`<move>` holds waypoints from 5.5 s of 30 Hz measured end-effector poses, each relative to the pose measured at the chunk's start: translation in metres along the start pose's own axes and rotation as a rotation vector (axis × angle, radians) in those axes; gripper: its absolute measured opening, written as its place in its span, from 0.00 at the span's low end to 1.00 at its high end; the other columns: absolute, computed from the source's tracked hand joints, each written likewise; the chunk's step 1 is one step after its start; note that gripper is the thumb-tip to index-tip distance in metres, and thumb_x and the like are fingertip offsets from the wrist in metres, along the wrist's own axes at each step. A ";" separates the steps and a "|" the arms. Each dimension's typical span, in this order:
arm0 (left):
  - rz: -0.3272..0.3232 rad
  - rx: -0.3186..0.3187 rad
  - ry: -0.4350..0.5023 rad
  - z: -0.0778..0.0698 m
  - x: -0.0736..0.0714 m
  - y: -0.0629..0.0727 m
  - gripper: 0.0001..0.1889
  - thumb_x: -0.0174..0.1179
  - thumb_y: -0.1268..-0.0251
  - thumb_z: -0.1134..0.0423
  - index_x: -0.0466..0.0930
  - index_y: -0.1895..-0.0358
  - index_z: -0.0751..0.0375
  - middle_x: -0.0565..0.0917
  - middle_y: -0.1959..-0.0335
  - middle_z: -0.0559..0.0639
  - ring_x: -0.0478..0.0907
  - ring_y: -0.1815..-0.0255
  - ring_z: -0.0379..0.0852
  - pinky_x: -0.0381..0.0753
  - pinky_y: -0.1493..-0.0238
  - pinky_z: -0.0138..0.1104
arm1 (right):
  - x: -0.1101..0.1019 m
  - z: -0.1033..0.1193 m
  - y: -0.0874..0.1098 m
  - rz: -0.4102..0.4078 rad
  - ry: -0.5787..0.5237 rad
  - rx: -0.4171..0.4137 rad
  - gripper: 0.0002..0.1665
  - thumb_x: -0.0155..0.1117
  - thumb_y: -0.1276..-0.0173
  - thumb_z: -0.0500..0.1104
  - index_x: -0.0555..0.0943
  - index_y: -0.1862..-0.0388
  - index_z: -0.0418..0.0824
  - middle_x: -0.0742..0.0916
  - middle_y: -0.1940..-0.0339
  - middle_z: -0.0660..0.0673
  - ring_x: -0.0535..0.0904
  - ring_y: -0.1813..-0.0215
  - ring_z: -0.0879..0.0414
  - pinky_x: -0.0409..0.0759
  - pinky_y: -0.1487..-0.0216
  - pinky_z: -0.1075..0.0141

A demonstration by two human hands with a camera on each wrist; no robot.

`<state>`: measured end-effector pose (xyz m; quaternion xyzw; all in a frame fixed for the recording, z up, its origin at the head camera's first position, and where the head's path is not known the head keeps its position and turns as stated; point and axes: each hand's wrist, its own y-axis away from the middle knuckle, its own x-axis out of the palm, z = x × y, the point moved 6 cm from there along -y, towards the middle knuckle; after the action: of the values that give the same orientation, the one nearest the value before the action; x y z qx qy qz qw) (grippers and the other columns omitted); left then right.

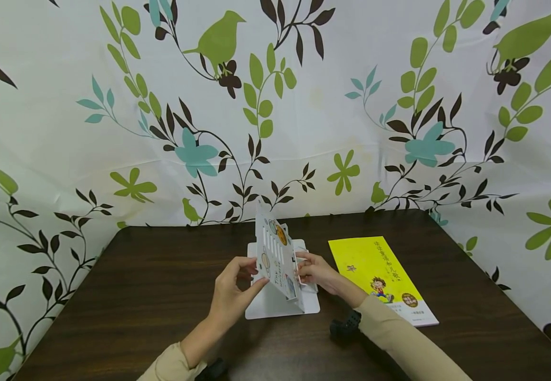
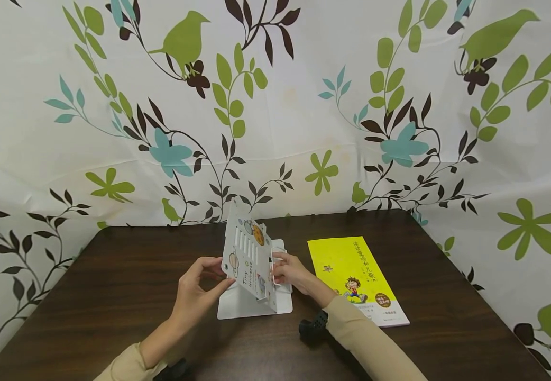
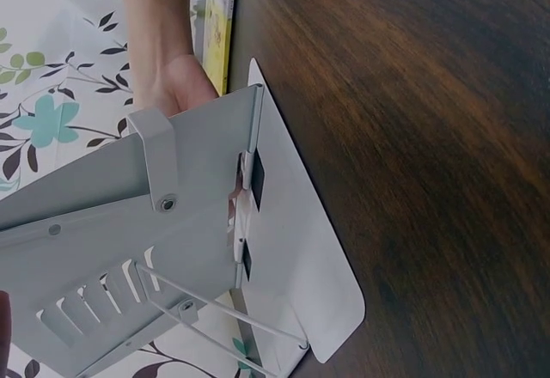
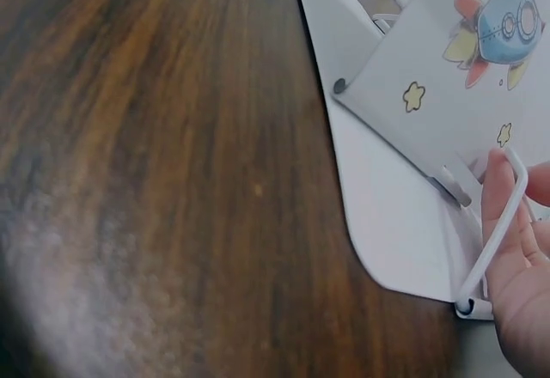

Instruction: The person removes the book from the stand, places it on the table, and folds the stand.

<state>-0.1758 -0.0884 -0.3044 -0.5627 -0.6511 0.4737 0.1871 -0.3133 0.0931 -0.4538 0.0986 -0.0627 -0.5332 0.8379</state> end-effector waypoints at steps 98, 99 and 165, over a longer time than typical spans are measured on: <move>0.587 -0.431 -0.248 0.132 0.047 0.051 0.08 0.61 0.54 0.79 0.75 0.75 0.64 0.78 0.78 0.49 0.73 0.74 0.42 0.72 0.72 0.32 | 0.053 0.059 0.058 -0.069 0.615 -0.676 0.38 0.65 0.54 0.37 0.65 0.41 0.38 0.71 0.47 0.43 0.69 0.48 0.51 0.76 0.50 0.56; 0.588 -0.436 -0.247 0.132 0.047 0.051 0.08 0.61 0.54 0.79 0.75 0.75 0.64 0.78 0.78 0.49 0.73 0.74 0.42 0.72 0.72 0.32 | 0.052 0.059 0.059 -0.067 0.608 -0.675 0.38 0.65 0.53 0.37 0.64 0.41 0.39 0.71 0.47 0.43 0.69 0.48 0.50 0.76 0.49 0.55; 0.626 -0.401 -0.228 0.131 0.047 0.048 0.05 0.61 0.52 0.78 0.81 0.76 0.65 0.80 0.77 0.50 0.75 0.73 0.42 0.74 0.72 0.31 | 0.029 0.051 0.065 -0.012 0.409 -0.730 0.39 0.61 0.51 0.30 0.61 0.38 0.36 0.70 0.44 0.37 0.68 0.44 0.43 0.73 0.46 0.52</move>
<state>-0.2649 -0.1023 -0.4206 -0.7035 -0.5441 0.4306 -0.1539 -0.2543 0.0883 -0.3896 -0.1003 0.2987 -0.4947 0.8099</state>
